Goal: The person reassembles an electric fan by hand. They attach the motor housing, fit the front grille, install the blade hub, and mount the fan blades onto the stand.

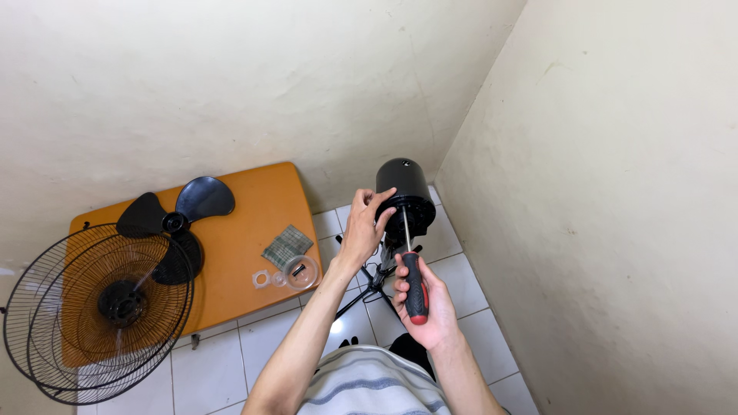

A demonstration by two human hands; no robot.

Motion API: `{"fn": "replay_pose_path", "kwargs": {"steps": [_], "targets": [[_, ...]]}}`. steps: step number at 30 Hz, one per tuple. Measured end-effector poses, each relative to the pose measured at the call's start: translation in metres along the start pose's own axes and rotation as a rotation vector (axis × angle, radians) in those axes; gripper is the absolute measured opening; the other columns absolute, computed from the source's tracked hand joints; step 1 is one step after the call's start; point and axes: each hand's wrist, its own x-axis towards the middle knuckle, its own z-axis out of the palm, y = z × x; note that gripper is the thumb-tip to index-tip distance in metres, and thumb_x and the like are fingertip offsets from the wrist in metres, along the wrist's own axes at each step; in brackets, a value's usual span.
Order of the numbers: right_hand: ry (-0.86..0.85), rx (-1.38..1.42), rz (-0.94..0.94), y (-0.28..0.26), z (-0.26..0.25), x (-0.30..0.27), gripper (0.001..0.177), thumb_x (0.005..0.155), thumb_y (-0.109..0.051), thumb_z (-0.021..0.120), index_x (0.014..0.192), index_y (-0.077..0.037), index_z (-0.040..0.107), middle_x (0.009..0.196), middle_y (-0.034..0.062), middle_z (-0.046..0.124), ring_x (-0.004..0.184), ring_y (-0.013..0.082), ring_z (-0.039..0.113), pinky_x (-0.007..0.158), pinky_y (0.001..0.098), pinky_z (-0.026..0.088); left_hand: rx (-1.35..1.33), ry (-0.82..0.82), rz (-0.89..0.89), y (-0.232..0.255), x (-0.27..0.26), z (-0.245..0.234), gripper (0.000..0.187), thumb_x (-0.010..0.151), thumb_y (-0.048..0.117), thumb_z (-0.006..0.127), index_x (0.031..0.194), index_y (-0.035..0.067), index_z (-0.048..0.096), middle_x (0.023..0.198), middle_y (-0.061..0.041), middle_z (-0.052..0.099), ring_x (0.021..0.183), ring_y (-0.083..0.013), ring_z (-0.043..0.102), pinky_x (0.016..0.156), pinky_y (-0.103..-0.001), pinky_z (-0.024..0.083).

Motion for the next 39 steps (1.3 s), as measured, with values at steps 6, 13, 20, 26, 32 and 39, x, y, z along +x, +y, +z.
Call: {"fn": "replay_pose_path", "kwargs": {"steps": [6, 13, 20, 26, 32, 39], "targets": [[0.044, -0.095, -0.005, 0.000, -0.007, -0.007, 0.039, 0.103, -0.036, 0.050, 0.125, -0.005, 0.059, 0.085, -0.0012, 0.057, 0.066, 0.0093, 0.053, 0.056, 0.0231, 0.046, 0.026, -0.016, 0.007, 0.002, 0.000, -0.003, 0.043, 0.096, 0.018, 0.072, 0.138, 0.018, 0.064, 0.115, -0.016, 0.054, 0.104, -0.0318, 0.060, 0.093, -0.042, 0.052], [0.113, -0.463, -0.007, 0.009, -0.017, -0.015, 0.043, 0.099, -0.037, 0.049, 0.123, -0.004, 0.062, 0.085, 0.0020, 0.058, 0.067, 0.0130, 0.055, 0.056, 0.0281, 0.048, 0.087, 0.010, -0.062, -0.004, -0.020, -0.014, 0.050, 0.096, 0.022, 0.071, 0.143, 0.014, 0.058, 0.133, -0.018, 0.055, 0.121, -0.0354, 0.058, 0.101, -0.044, 0.050], [0.092, -0.976, -0.026, 0.015, -0.036, 0.016, 0.036, 0.097, -0.028, 0.062, 0.122, -0.004, 0.069, 0.081, 0.0045, 0.057, 0.063, 0.0175, 0.056, 0.053, 0.0301, 0.046, 0.263, 0.067, -0.282, -0.027, -0.086, -0.049, 0.043, 0.096, 0.026, 0.069, 0.136, 0.012, 0.062, 0.140, -0.018, 0.056, 0.129, -0.0365, 0.055, 0.107, -0.046, 0.046], [-0.169, -1.251, -0.361, 0.038, -0.077, 0.089, 0.037, 0.097, -0.021, 0.074, 0.125, 0.002, 0.067, 0.101, 0.0015, 0.069, 0.089, 0.0058, 0.060, 0.076, 0.0179, 0.052, 0.419, 0.119, -0.466, -0.038, -0.149, -0.073, 0.047, 0.095, 0.026, 0.067, 0.138, 0.011, 0.060, 0.148, -0.022, 0.049, 0.135, -0.0402, 0.048, 0.110, -0.052, 0.040], [-0.172, -1.431, -0.409, 0.075, -0.091, 0.157, 0.039, 0.089, -0.016, 0.078, 0.122, 0.002, 0.067, 0.092, 0.0015, 0.063, 0.078, 0.0066, 0.053, 0.064, 0.0214, 0.051, 0.605, 0.139, -0.524, -0.058, -0.177, -0.095, 0.058, 0.096, 0.030, 0.066, 0.147, 0.009, 0.050, 0.161, -0.023, 0.031, 0.150, -0.0394, 0.027, 0.117, -0.059, 0.024], [-0.269, -1.693, -0.475, 0.120, -0.074, 0.222, 0.036, 0.088, -0.016, 0.078, 0.122, -0.005, 0.069, 0.096, 0.0049, 0.065, 0.079, 0.0132, 0.056, 0.069, 0.0282, 0.052, 0.617, 0.099, -0.602, -0.116, -0.192, -0.126, 0.061, 0.097, 0.031, 0.065, 0.150, 0.009, 0.045, 0.163, -0.023, 0.027, 0.153, -0.0392, 0.023, 0.119, -0.060, 0.022]]}}
